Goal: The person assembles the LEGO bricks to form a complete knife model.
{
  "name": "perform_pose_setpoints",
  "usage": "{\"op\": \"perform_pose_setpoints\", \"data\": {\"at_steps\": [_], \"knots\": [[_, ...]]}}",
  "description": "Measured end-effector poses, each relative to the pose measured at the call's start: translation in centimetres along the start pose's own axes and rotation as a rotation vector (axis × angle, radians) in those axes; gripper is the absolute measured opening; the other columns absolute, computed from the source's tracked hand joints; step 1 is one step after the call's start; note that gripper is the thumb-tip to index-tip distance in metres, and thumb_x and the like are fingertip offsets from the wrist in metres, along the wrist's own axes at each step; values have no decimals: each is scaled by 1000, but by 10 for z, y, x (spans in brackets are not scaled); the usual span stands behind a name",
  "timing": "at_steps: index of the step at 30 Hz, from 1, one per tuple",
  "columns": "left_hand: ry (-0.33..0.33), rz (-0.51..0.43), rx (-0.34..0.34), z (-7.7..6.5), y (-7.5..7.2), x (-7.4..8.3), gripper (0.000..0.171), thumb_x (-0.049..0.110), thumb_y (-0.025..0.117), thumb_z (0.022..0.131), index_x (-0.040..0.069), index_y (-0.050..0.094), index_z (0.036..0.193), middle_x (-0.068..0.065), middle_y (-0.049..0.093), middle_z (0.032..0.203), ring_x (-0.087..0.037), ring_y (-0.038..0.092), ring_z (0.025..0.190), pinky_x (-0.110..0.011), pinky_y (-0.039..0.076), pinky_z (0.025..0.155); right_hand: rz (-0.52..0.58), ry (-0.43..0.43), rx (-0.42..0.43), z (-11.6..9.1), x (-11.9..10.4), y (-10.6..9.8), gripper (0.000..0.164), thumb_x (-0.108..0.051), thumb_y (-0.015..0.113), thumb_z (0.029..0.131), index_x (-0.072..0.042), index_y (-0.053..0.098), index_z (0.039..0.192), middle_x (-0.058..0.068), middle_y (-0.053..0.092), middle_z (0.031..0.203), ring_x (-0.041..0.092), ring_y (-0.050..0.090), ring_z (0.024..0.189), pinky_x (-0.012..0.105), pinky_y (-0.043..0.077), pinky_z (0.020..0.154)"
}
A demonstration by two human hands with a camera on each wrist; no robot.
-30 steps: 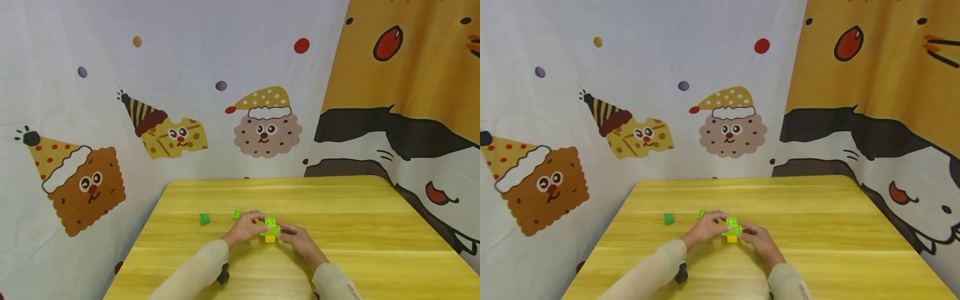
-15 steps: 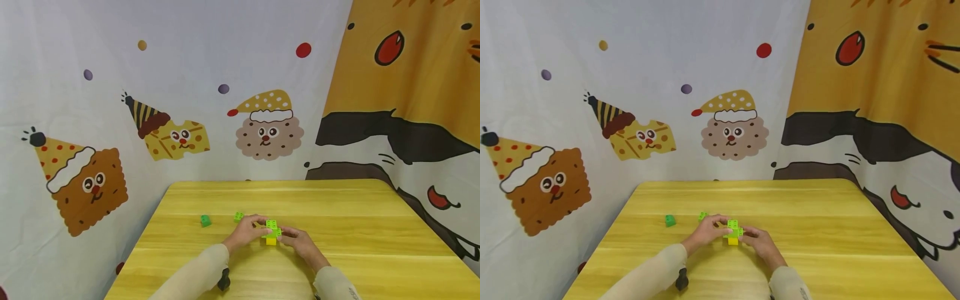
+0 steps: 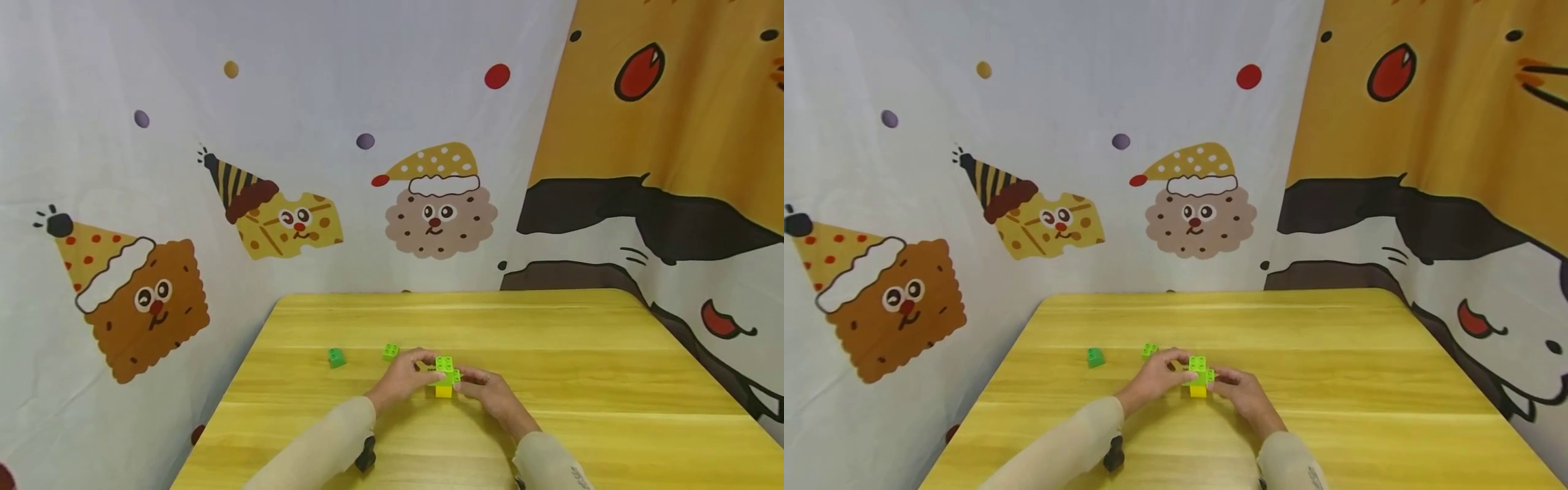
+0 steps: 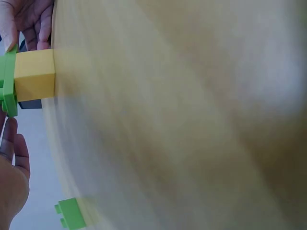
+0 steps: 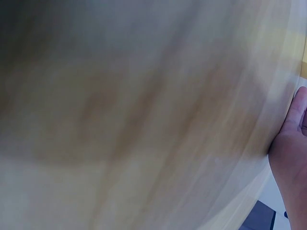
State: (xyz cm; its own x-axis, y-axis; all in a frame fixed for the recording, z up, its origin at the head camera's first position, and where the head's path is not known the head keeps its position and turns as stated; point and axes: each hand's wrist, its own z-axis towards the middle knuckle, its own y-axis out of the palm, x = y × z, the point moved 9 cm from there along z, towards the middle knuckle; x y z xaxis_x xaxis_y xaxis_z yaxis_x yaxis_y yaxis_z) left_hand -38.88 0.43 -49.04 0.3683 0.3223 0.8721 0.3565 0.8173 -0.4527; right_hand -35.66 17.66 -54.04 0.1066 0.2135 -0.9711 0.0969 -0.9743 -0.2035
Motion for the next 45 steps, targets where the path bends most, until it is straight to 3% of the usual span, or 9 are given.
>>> {"op": "perform_pose_setpoints", "data": {"at_steps": [11,20,28,38,45], "knots": [[13,56,-16,1,0,4,31,38,74,90,24,71,118,13,64,108,-24,60,107,-31,45,83,1,-7,1,2,1,-1,50,-27,75,90,-5,63,132,9,65,124,26,59,112,51,44,99],[-37,0,-16,-2,-6,-4,53,43,75,89,18,63,134,3,63,119,-27,56,114,-37,44,88,9,0,4,2,0,0,49,-26,75,90,-4,63,132,10,65,123,25,59,111,50,45,98],[-51,8,32,-2,-25,-13,49,41,72,91,20,62,134,-5,63,124,-30,55,118,-41,43,91,11,-5,19,2,-2,0,48,-23,76,89,-3,64,131,10,66,121,24,60,109,46,48,94],[-14,-20,112,0,-58,-23,49,38,74,91,17,62,133,-17,60,128,-33,54,119,-45,44,94,25,-2,22,1,-1,0,50,-22,76,89,-2,63,132,11,65,123,24,59,110,45,48,96],[-57,42,167,0,-80,-37,57,41,74,89,11,61,135,-15,60,129,-31,54,119,-46,46,94,12,4,28,2,0,-1,49,-22,76,88,-3,63,132,9,66,121,24,59,111,47,46,97]]}}
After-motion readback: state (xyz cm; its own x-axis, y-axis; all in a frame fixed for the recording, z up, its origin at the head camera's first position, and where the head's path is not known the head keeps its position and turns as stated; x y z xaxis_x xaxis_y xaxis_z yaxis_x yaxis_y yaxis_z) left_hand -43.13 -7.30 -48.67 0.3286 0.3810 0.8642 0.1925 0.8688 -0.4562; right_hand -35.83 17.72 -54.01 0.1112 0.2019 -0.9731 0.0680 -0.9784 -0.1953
